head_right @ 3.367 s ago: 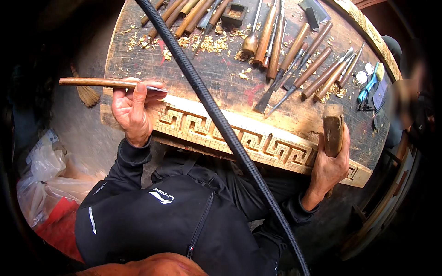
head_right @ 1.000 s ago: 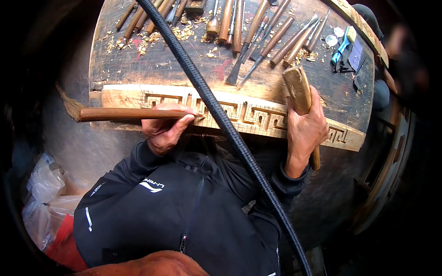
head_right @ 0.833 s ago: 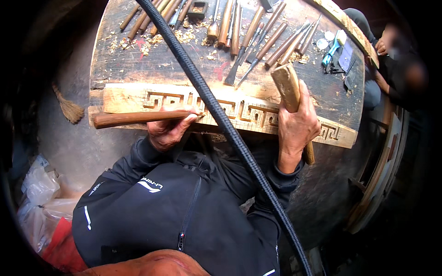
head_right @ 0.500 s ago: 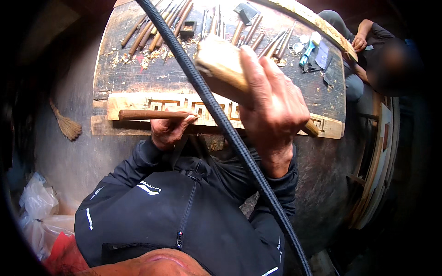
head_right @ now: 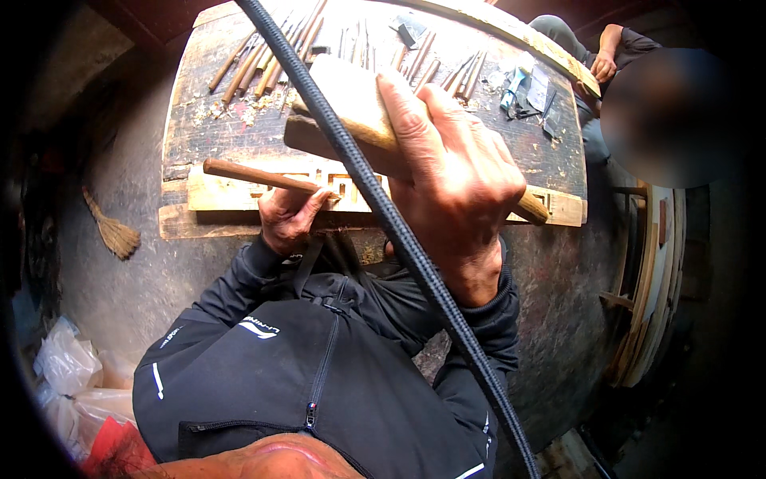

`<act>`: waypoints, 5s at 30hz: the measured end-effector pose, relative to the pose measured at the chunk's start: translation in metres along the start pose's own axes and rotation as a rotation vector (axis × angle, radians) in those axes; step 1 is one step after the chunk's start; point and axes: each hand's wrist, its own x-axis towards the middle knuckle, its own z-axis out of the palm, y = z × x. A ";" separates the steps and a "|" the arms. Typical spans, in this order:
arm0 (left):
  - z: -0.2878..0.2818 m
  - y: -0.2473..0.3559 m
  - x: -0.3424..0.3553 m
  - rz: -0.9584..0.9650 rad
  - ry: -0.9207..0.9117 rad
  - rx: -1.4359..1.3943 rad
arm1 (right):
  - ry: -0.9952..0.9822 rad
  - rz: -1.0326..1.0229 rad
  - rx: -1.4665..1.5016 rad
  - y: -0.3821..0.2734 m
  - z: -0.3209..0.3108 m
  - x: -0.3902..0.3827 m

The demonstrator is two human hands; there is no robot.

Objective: The person carves a geometric pattern into a piece of wood using a chisel and a wooden mallet. The person holds the chisel against the wood and strikes it with the mallet, repeating this action along the pattern.

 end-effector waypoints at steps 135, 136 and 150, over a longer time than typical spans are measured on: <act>0.010 0.027 0.020 0.351 -0.078 0.502 | -0.110 -0.190 -0.118 -0.035 -0.028 0.035; 0.010 0.025 0.019 0.334 -0.086 0.494 | -0.091 -0.197 -0.070 -0.030 -0.033 0.037; 0.004 0.024 0.021 0.284 -0.181 0.366 | -0.058 -0.020 0.135 -0.003 -0.032 0.007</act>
